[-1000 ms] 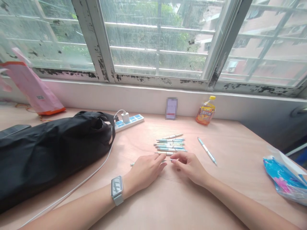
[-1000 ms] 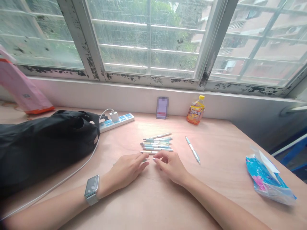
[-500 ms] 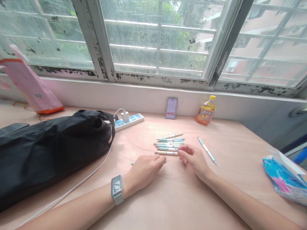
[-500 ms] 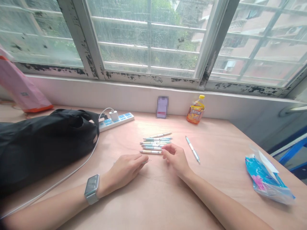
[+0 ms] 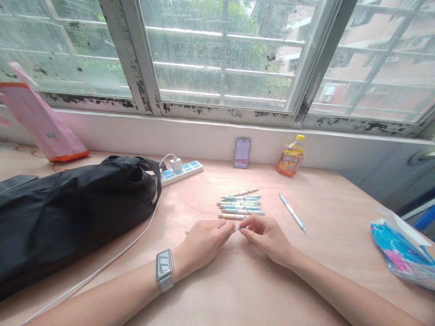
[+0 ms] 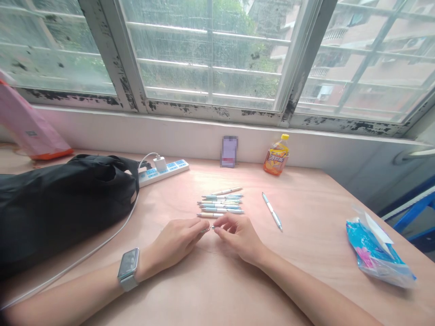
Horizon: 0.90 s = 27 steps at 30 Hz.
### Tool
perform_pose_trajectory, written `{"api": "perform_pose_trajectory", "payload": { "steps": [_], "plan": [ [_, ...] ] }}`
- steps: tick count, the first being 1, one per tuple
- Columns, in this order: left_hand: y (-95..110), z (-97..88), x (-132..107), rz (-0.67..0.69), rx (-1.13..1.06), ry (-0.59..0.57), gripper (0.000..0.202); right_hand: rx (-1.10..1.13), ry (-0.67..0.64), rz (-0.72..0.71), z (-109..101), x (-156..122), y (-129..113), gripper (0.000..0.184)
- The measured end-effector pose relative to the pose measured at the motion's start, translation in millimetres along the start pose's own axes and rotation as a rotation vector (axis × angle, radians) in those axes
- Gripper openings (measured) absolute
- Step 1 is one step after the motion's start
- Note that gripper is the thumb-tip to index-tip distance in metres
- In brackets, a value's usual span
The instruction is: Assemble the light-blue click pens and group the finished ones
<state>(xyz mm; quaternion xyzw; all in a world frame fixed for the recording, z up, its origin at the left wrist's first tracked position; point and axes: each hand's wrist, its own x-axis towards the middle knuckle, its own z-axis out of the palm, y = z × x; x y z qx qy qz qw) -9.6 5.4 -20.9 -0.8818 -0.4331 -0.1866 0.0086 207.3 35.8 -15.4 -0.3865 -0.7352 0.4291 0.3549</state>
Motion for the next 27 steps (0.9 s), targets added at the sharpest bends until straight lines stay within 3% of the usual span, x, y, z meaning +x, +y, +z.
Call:
{"api": "perform_pose_trajectory", "payload": {
  "steps": [9, 14, 20, 27],
  "plan": [
    [-0.2, -2.6, -0.7, 0.076, -0.007, -0.033, 0.025, 0.054, -0.06, -0.025, 1.2, -2.5, -4.9, 0.015],
    [1.0, -4.7, 0.3, 0.041, -0.034, -0.075, 0.027, 0.06, -0.118, -0.046, -0.7, -2.9, -6.6, 0.017],
    [4.9, -7.3, 4.4, -0.131, 0.081, -0.118, 0.031, 0.049, 0.023, -0.011, -0.1, -0.6, -0.3, 0.015],
    [4.5, -7.8, 4.9, -0.111, 0.013, -0.093, 0.027, 0.056, 0.042, 0.014, 0.2, 1.4, -3.7, 0.015]
  ]
}}
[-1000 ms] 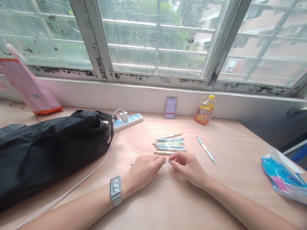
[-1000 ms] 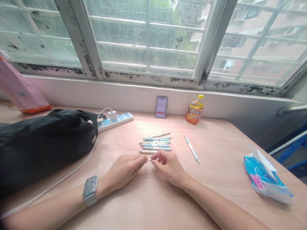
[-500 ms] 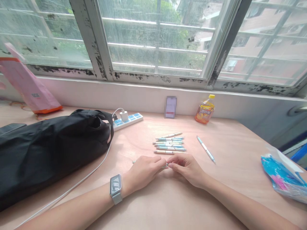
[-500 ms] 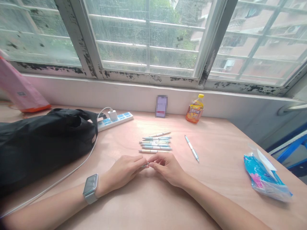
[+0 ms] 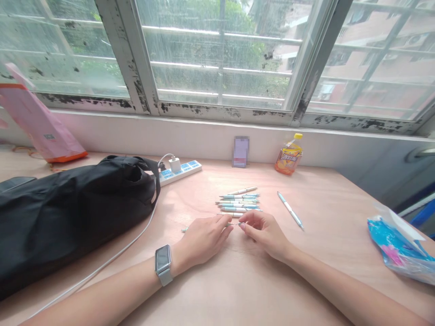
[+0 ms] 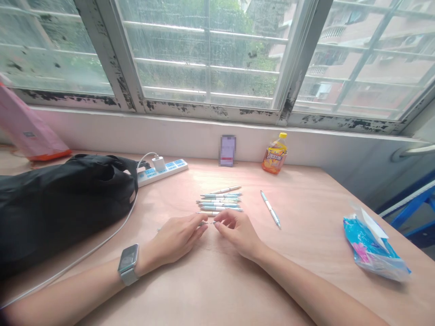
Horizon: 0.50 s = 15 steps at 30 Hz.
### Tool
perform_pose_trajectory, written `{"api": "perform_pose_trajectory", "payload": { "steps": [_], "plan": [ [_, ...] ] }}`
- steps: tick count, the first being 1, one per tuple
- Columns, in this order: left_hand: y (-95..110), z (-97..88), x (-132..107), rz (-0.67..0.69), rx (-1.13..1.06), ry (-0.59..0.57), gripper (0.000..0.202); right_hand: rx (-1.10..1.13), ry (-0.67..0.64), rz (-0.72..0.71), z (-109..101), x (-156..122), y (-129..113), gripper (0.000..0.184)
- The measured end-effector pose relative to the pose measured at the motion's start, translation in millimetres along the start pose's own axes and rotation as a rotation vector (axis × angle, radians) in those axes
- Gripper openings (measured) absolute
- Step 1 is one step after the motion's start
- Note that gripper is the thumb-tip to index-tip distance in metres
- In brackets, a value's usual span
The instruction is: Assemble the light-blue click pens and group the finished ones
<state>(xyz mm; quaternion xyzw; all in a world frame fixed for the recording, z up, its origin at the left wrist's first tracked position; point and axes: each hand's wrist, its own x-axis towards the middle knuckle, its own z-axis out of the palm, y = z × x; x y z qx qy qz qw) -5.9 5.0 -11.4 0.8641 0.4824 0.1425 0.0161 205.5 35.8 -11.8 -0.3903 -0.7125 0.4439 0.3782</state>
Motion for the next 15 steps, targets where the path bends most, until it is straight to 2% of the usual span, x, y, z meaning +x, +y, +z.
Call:
{"api": "perform_pose_trajectory", "payload": {
  "steps": [15],
  "plan": [
    [0.3, 0.4, -0.2, 0.051, 0.009, 0.016, 0.03, 0.018, 0.024, -0.036, -0.8, -0.5, 3.4, 0.013]
  ]
}}
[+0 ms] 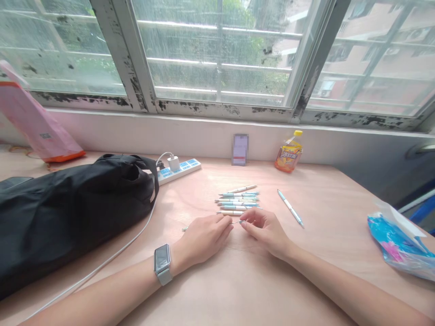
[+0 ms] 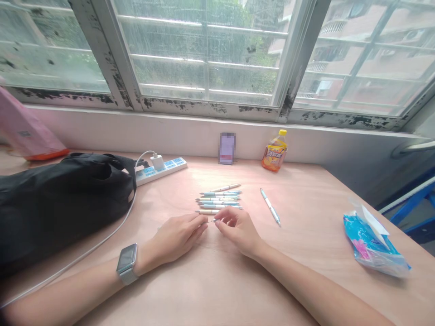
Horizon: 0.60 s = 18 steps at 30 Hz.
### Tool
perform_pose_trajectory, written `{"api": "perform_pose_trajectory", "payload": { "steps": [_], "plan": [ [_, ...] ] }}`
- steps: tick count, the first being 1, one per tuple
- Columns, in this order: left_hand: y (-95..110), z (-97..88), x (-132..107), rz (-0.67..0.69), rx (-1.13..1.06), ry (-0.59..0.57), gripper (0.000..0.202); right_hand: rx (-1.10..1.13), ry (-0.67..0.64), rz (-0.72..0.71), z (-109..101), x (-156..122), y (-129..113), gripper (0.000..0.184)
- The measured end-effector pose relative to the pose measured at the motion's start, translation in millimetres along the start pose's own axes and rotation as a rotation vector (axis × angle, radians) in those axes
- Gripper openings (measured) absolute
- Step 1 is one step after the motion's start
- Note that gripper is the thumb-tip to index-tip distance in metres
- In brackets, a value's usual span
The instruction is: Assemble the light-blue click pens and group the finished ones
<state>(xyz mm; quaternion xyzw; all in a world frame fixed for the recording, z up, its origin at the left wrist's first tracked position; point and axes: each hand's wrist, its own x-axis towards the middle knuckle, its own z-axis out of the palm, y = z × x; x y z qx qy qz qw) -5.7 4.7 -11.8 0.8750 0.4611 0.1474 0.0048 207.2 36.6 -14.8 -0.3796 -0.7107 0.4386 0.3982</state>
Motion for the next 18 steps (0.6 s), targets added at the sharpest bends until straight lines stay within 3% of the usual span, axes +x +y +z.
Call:
{"api": "perform_pose_trajectory", "payload": {
  "steps": [11, 18],
  "plan": [
    [-1.3, 1.4, -2.3, 0.067, -0.09, 0.006, 0.027, -0.005, -0.058, -0.013, 0.0, -0.2, 2.3, 0.013],
    [-2.1, 7.5, -3.4, 0.158, -0.094, 0.132, 0.036, 0.004, 0.011, -0.031, 0.1, 0.0, 1.7, 0.014]
  ]
}}
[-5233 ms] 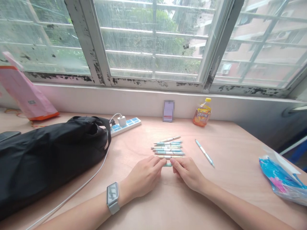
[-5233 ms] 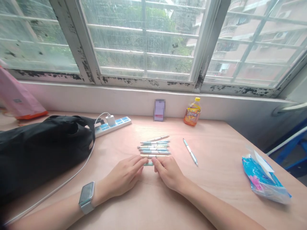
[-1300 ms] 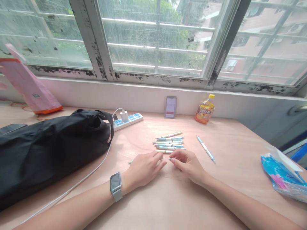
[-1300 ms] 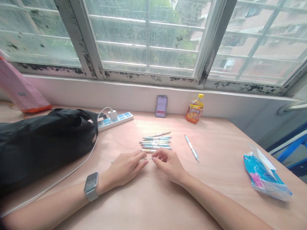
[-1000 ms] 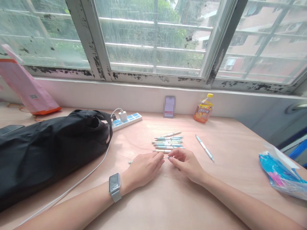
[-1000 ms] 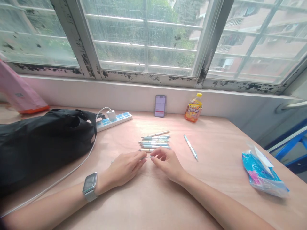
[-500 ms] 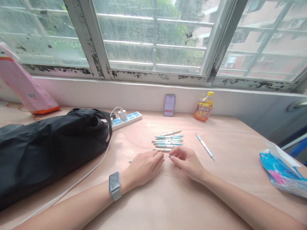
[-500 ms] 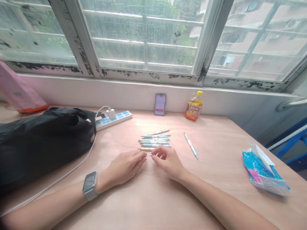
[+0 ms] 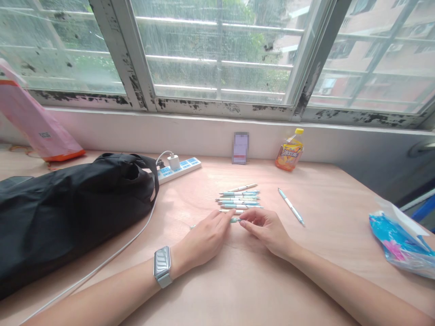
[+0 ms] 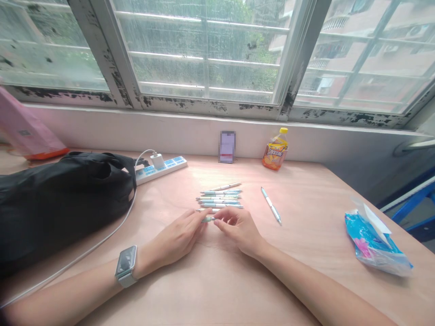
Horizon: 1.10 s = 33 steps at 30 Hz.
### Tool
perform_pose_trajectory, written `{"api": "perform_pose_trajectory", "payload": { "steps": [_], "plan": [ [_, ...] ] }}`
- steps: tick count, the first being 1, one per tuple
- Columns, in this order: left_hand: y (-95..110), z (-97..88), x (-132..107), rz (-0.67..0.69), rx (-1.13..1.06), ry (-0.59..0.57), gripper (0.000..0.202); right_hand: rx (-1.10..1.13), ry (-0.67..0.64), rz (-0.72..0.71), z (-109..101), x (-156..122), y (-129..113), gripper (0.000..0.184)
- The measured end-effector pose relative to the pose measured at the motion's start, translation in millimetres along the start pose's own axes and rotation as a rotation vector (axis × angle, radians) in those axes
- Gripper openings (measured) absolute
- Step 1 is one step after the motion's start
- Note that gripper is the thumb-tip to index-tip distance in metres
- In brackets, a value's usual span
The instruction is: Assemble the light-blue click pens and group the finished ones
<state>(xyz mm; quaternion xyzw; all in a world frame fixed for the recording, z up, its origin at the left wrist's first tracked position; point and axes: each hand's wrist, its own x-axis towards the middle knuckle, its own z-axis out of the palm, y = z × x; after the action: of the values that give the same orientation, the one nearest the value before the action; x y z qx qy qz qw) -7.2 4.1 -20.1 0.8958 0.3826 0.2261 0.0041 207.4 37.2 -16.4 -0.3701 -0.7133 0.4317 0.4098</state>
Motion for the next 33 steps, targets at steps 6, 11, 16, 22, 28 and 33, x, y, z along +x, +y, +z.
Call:
{"api": "perform_pose_trajectory", "payload": {
  "steps": [6, 11, 16, 22, 28, 33],
  "plan": [
    [-1.0, -4.1, 0.3, -0.02, 0.122, -0.025, 0.034, -0.073, 0.04, -0.018, 1.6, -2.0, 0.6, 0.016],
    [-2.0, -4.9, 1.8, -0.069, 0.207, -0.062, 0.041, -0.108, -0.001, -0.006, 1.4, -1.3, 0.4, 0.025],
    [-0.8, -2.9, 3.1, -0.083, 0.141, -0.047, 0.031, -0.134, -0.023, 0.015, 1.9, -1.5, -0.7, 0.033],
    [0.8, -4.5, 3.6, -0.081, 0.059, -0.055, 0.028, -0.119, -0.028, 0.021, 2.2, -2.3, 2.0, 0.022],
    [-2.5, -2.4, 0.2, -0.025, 0.086, -0.05, 0.041, -0.104, -0.042, 0.007, 1.7, -0.7, 0.7, 0.031],
    [-5.8, 2.0, -1.7, 0.007, 0.153, -0.019, 0.055, -0.118, -0.068, -0.02, 2.1, -1.1, -0.8, 0.05]
  ]
}}
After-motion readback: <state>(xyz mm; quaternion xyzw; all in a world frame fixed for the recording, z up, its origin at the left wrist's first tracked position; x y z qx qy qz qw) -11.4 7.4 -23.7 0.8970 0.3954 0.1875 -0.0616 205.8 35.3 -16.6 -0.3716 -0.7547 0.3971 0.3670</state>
